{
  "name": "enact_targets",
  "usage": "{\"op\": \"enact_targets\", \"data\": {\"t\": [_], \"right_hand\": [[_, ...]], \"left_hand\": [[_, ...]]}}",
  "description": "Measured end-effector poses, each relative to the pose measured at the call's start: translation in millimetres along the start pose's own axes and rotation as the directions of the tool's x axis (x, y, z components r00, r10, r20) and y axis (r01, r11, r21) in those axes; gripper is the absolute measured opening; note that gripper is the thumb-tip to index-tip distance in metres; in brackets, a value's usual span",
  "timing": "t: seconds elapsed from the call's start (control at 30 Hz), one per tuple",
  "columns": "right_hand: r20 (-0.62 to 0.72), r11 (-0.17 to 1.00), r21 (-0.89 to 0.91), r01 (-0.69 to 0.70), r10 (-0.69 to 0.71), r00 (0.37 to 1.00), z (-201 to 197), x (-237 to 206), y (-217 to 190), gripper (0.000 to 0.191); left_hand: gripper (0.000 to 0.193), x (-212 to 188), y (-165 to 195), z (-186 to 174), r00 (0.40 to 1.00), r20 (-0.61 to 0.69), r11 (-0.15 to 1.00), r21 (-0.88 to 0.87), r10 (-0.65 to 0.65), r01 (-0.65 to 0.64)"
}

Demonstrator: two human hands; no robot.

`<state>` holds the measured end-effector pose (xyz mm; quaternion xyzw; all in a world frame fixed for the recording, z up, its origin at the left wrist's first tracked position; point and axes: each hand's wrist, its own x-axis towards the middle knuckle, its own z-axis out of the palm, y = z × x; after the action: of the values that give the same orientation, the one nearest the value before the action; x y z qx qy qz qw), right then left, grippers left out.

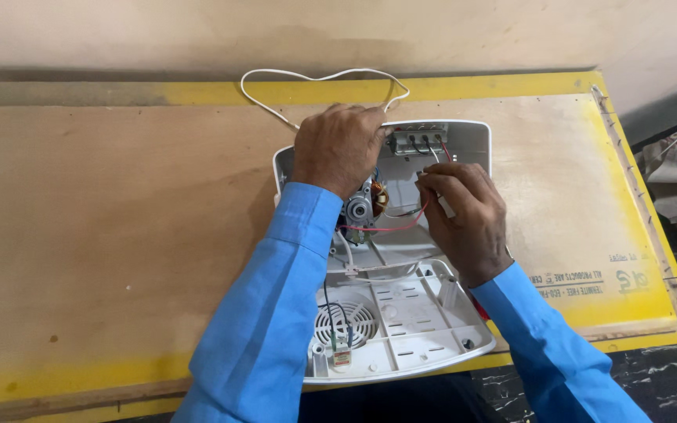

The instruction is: The person services a small white electric fan heater with its casing open, routing and connecting internal wires by hand between the motor, fan and terminal block, and repositioning the base cover while working over a wooden board. A red-handled screwdriver and loose screws lie beside the appliance.

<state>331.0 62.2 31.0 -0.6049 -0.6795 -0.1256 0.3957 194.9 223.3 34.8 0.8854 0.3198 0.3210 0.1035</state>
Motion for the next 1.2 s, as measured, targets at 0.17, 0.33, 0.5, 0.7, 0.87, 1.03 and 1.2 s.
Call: {"op": "enact_targets", "data": {"t": [0.17,0.33,0.5,0.7,0.87,1.03,1.2], "right_hand": [[0.018,1.000,-0.020,0.017,-0.017,1.000,7,4,10,0.018],[0.034,0.998,-0.035,0.050,-0.048,0.998,14,7,16,0.018],[0.036,0.991,-0.098,0.096,-0.093,0.995,20,9,20,0.017],[0.060,0.996,-0.063,0.057,-0.053,0.997,21,7,20,0.018],[0.037,0.997,-0.040,0.072,-0.070,0.997,21,5,19,0.019],[0.037,0.996,-0.046,0.074,-0.072,0.997,21,6,19,0.019],[0.033,0.998,-0.012,0.060,-0.059,0.998,20,3,19,0.019]], "left_hand": [[0.019,1,0,2,1.000,-0.019,1.000,-0.008,0.009,-0.009],[0.019,1,-2,4,1.000,-0.009,1.000,0.011,0.011,-0.011],[0.016,1,-5,8,0.999,-0.032,0.999,0.032,0.022,-0.021],[0.019,1,-5,10,1.000,-0.024,0.999,0.035,0.018,-0.018],[0.021,1,-7,10,0.999,-0.005,0.996,0.078,0.040,-0.040],[0.020,2,-6,11,0.999,-0.023,0.998,0.056,0.032,-0.031],[0.019,1,-6,11,0.998,-0.039,0.997,0.060,0.052,-0.050]]}}
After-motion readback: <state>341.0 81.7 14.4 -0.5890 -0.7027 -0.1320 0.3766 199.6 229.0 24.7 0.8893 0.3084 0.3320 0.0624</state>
